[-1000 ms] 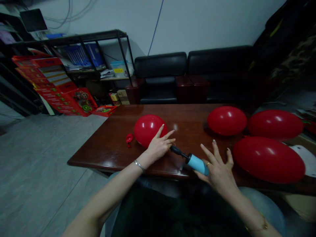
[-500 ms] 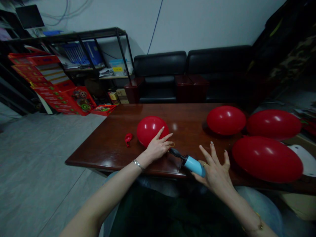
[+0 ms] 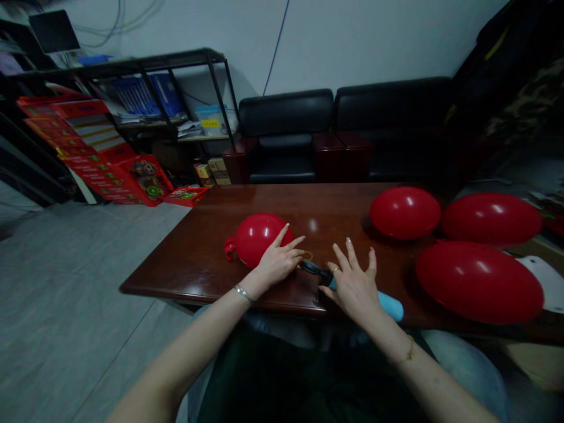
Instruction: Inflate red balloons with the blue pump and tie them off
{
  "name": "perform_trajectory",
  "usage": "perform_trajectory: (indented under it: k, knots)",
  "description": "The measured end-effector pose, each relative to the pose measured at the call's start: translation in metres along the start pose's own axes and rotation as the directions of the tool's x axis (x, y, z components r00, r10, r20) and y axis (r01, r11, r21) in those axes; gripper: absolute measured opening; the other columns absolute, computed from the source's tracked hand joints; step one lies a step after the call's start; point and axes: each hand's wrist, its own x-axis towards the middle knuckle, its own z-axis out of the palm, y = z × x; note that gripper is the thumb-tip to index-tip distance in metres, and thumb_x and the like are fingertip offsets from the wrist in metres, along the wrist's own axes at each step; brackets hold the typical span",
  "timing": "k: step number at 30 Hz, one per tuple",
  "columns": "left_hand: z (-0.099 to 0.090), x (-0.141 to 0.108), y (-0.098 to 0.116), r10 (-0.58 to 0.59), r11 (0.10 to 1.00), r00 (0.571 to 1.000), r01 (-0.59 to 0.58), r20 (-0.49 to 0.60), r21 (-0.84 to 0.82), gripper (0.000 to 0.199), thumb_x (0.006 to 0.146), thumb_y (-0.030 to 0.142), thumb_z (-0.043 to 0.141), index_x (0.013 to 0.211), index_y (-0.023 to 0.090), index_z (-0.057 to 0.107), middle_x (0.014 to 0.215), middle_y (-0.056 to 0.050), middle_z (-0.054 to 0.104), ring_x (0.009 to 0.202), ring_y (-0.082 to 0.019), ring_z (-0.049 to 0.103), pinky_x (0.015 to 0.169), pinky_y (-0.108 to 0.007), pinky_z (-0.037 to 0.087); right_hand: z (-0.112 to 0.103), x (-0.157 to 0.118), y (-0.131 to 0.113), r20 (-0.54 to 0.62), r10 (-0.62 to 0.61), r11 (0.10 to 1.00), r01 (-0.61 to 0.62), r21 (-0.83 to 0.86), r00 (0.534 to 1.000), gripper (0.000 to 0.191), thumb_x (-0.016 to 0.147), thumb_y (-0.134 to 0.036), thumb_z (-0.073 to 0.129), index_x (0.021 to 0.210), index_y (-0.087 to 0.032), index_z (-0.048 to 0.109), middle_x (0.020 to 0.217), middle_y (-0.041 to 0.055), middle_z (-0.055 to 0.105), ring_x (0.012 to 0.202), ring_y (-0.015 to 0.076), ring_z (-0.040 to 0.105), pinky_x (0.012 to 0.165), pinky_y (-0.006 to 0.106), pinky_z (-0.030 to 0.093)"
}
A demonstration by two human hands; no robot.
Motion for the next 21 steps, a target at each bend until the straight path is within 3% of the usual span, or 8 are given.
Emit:
perform_trajectory:
  k: [5,16,21]
  knots:
    - [0.001,0.000,0.003,-0.026,0.999,1.000,0.026,-0.005,-0.026,0.021,0.097,0.015,0.056,0.105,0.021,0.076,0.112,-0.001,0.078,0.137,-0.025,0.054,0.126,-0.065,-0.005,0.007,0.009,-0.009,-0.034,-0.045,0.998,0.046,0.044,0.998,0.015,0.087,-0.032,0.066,0.091,-0.021,0.075,0.150,0.0057,0.055,0.152,0.0356,0.028,0.121,0.071,-0.003]
    - [0.008,-0.005,0.003,-0.009,0.997,1.000,0.009,-0.001,0.070,0.021,0.098,0.017,0.054,0.098,0.019,0.075,0.110,-0.002,0.078,0.137,-0.024,0.055,0.128,-0.061,-0.002,0.007,0.012,-0.014,-0.043,-0.137,0.991,0.137,0.003,0.990,0.018,0.088,-0.023,0.061,0.083,-0.019,0.078,0.149,0.0051,0.056,0.154,0.0332,0.024,0.123,0.062,-0.015]
    - [0.010,-0.004,0.005,-0.005,0.990,1.000,0.007,-0.014,0.141,0.019,0.098,0.018,0.055,0.098,0.017,0.075,0.112,-0.004,0.078,0.139,-0.024,0.053,0.128,-0.059,-0.005,0.006,0.012,-0.015,-0.049,-0.160,0.987,0.159,-0.024,0.986,0.020,0.088,-0.022,0.060,0.087,-0.020,0.080,0.147,0.0068,0.057,0.155,0.0336,0.021,0.123,0.063,-0.015]
